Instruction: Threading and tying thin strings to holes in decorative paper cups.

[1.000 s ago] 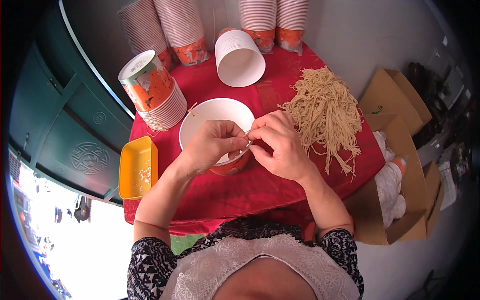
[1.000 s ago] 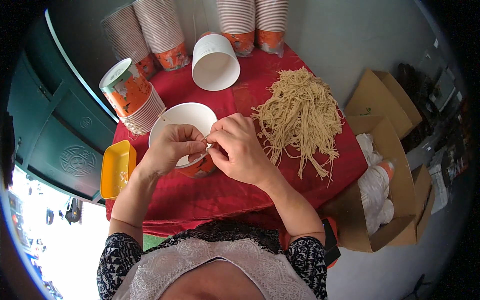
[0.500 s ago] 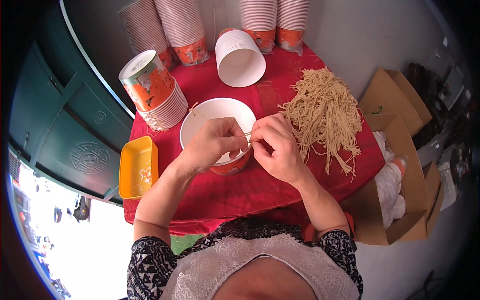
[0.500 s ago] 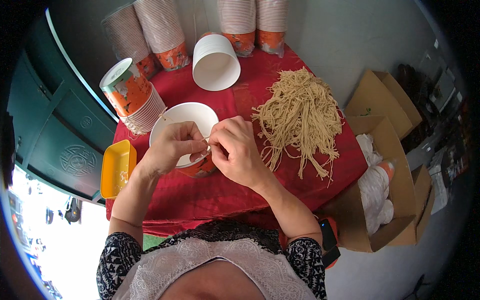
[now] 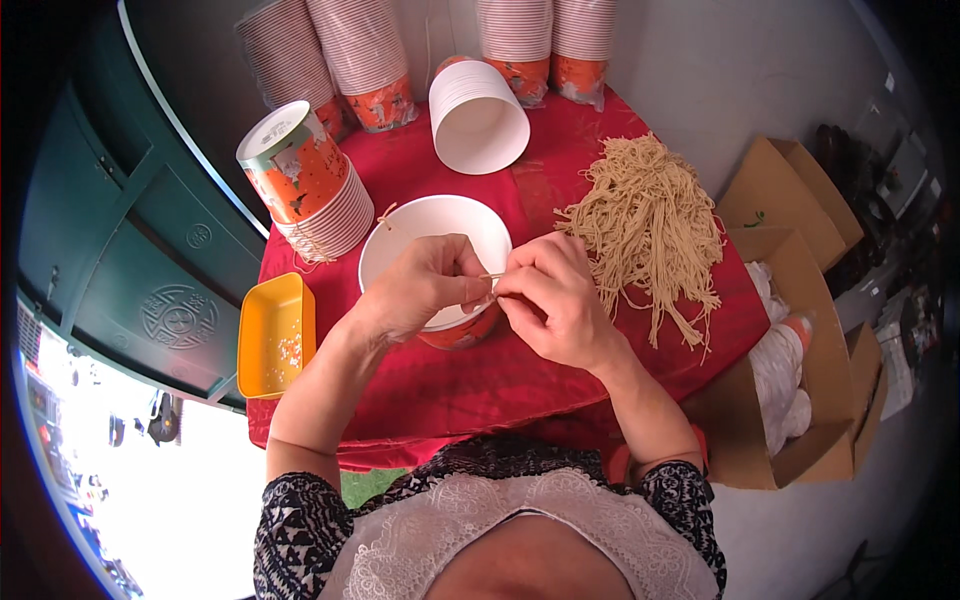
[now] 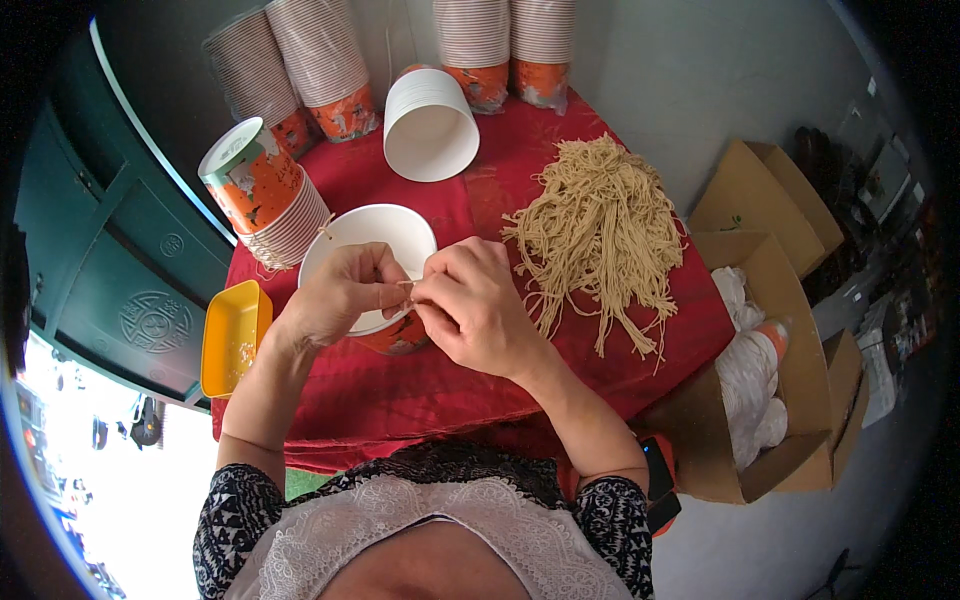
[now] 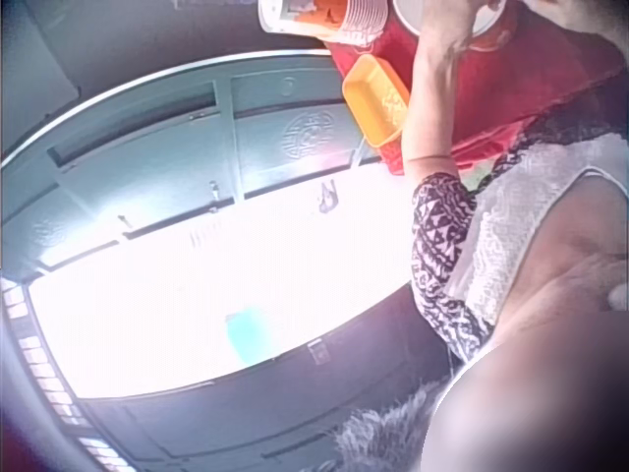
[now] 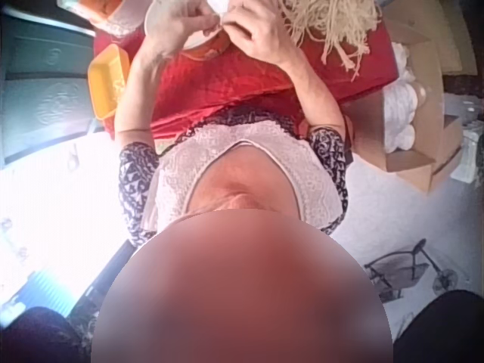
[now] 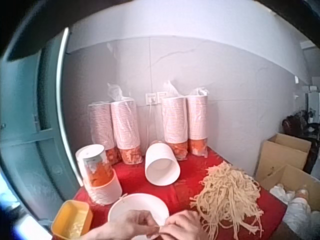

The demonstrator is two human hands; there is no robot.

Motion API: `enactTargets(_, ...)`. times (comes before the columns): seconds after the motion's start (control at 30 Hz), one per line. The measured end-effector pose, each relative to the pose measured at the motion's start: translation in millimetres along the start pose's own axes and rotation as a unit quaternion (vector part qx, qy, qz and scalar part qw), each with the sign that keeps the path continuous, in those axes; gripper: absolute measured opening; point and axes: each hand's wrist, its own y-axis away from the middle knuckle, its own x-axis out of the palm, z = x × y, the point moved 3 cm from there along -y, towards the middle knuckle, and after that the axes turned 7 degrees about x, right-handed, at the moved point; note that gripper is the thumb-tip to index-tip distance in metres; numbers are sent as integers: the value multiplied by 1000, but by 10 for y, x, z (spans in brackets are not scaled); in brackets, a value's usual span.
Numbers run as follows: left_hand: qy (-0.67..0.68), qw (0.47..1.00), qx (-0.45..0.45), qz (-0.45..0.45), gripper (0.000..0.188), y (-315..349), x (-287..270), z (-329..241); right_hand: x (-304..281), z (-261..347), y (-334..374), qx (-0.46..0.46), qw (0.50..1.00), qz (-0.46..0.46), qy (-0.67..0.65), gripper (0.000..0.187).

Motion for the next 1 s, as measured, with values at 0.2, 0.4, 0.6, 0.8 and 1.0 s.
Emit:
enactTargets(0.2, -23, 1000, -1, -12, 10, 18, -4, -8, 38, -81, 11, 26, 999, 2, 35, 21)
enactTargets(0.4, -101, 994, 39, -32, 10, 33, -4, 52, 39, -45, -22, 31, 999, 2, 45, 18)
enactTargets(0.6, -337, 915, 207, -80, 13, 131, 166, -60, 53, -23, -22, 33, 998, 3, 53, 12)
enactTargets(0.8, -380, 881, 240, -146, 11, 168, 249, -102, 51, -23, -26, 28, 998, 3, 52, 13)
enactTargets(1.0, -426, 869, 208, -143, 8, 190, 229, -73, 62, -31, -34, 32, 997, -2, 65, 16)
